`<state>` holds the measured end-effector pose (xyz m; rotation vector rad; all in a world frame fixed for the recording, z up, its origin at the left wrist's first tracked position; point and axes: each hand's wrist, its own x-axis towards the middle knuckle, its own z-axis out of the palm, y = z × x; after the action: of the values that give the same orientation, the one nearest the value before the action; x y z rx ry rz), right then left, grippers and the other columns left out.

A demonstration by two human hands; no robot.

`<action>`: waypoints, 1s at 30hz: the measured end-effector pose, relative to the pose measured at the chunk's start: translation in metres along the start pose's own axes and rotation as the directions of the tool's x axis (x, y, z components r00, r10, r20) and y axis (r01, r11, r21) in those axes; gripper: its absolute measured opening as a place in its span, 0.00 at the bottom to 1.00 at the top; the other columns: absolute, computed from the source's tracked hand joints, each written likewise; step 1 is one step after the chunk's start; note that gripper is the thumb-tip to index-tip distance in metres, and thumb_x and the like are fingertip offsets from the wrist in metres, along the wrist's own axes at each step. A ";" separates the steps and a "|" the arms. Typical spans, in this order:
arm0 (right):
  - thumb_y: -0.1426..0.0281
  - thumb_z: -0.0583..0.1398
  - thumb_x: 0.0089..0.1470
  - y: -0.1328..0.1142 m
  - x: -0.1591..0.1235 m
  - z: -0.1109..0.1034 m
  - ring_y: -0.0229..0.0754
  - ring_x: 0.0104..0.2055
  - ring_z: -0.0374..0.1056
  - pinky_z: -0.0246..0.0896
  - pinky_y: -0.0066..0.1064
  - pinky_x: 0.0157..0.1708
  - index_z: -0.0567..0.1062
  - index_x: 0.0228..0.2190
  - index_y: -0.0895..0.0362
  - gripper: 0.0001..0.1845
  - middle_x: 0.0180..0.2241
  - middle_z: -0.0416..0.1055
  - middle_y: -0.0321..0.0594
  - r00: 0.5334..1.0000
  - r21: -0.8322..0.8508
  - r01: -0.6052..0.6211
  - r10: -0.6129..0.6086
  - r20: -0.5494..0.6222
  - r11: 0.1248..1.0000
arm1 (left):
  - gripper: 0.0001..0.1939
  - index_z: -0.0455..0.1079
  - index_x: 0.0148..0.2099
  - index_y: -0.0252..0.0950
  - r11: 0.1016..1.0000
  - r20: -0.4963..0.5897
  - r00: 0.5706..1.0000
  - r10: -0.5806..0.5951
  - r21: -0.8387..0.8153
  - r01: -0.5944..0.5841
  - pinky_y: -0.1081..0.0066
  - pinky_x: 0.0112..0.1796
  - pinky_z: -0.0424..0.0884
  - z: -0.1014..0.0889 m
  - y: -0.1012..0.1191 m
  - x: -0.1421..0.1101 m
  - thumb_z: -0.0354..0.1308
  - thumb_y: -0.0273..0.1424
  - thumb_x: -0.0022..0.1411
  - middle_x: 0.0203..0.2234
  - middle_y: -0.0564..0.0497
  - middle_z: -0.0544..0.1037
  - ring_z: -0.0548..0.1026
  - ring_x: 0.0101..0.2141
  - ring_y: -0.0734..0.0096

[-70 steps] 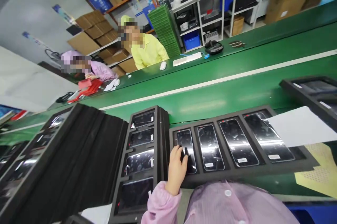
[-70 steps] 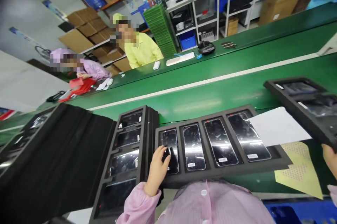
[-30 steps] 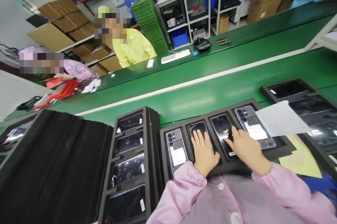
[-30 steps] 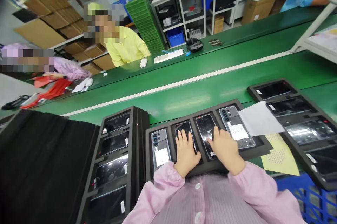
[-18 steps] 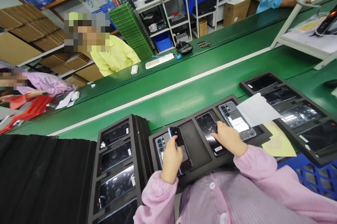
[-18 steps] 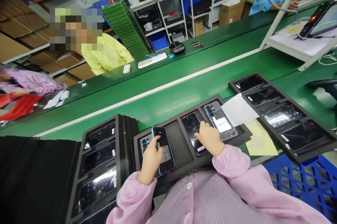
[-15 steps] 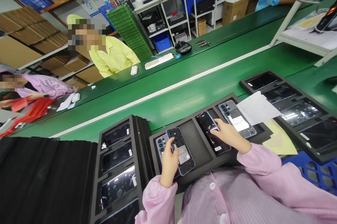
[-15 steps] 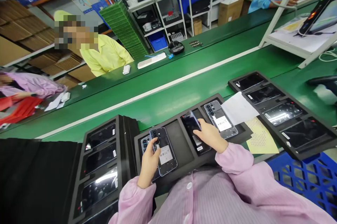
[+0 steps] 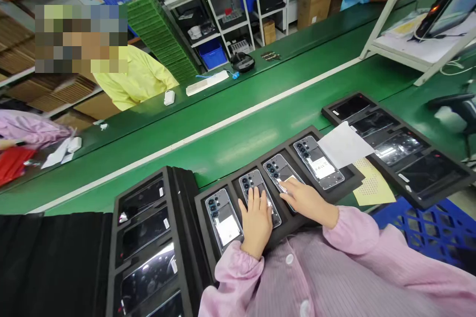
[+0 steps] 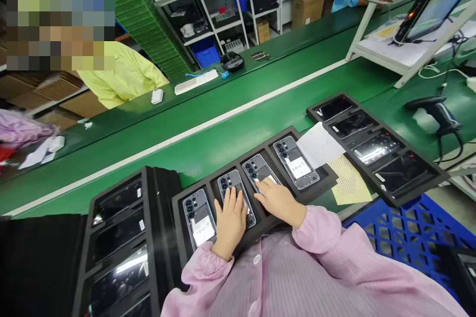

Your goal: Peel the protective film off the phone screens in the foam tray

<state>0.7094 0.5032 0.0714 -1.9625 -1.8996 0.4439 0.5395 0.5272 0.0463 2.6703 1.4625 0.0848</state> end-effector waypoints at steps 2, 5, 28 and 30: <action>0.71 0.53 0.58 0.025 -0.012 -0.012 0.37 0.37 0.71 0.67 0.24 0.36 0.73 0.42 0.55 0.11 0.38 0.73 0.36 0.991 0.060 0.008 0.000 -0.132 0.998 | 0.19 0.65 0.54 0.31 1.000 -0.109 0.994 0.018 0.012 -0.017 0.41 0.52 0.60 0.004 -0.008 -0.007 0.43 0.26 0.63 0.56 0.35 0.64 0.61 0.57 0.50; 0.67 0.46 0.62 0.074 -0.032 -0.029 0.43 0.37 0.70 0.67 0.33 0.38 0.73 0.39 0.57 0.16 0.36 0.73 0.43 0.915 0.099 -0.084 0.116 -0.387 0.991 | 0.19 0.65 0.54 0.32 1.000 -0.197 0.980 -0.016 -0.012 0.013 0.40 0.51 0.61 0.007 -0.022 -0.027 0.42 0.30 0.64 0.56 0.35 0.63 0.60 0.57 0.49; 0.66 0.50 0.58 0.141 -0.065 -0.007 0.48 0.45 0.64 0.63 0.43 0.43 0.74 0.34 0.55 0.14 0.42 0.65 0.47 0.813 0.092 -0.153 0.178 -0.554 0.984 | 0.22 0.62 0.55 0.34 0.953 -0.189 0.938 -0.290 -0.148 0.265 0.45 0.56 0.53 0.013 -0.061 -0.087 0.46 0.40 0.62 0.55 0.37 0.64 0.60 0.57 0.51; 0.65 0.51 0.58 0.137 -0.067 -0.009 0.50 0.45 0.64 0.61 0.46 0.43 0.75 0.34 0.56 0.14 0.42 0.66 0.48 0.808 0.057 -0.168 0.170 -0.563 0.984 | 0.19 0.65 0.52 0.35 0.960 -0.215 0.939 -0.270 -0.133 0.246 0.44 0.56 0.52 0.011 -0.064 -0.090 0.46 0.37 0.63 0.52 0.38 0.67 0.61 0.57 0.51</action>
<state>0.8313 0.4334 0.0125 -1.9778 -1.3478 -0.0994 0.4388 0.4848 0.0285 2.4265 1.8092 0.4521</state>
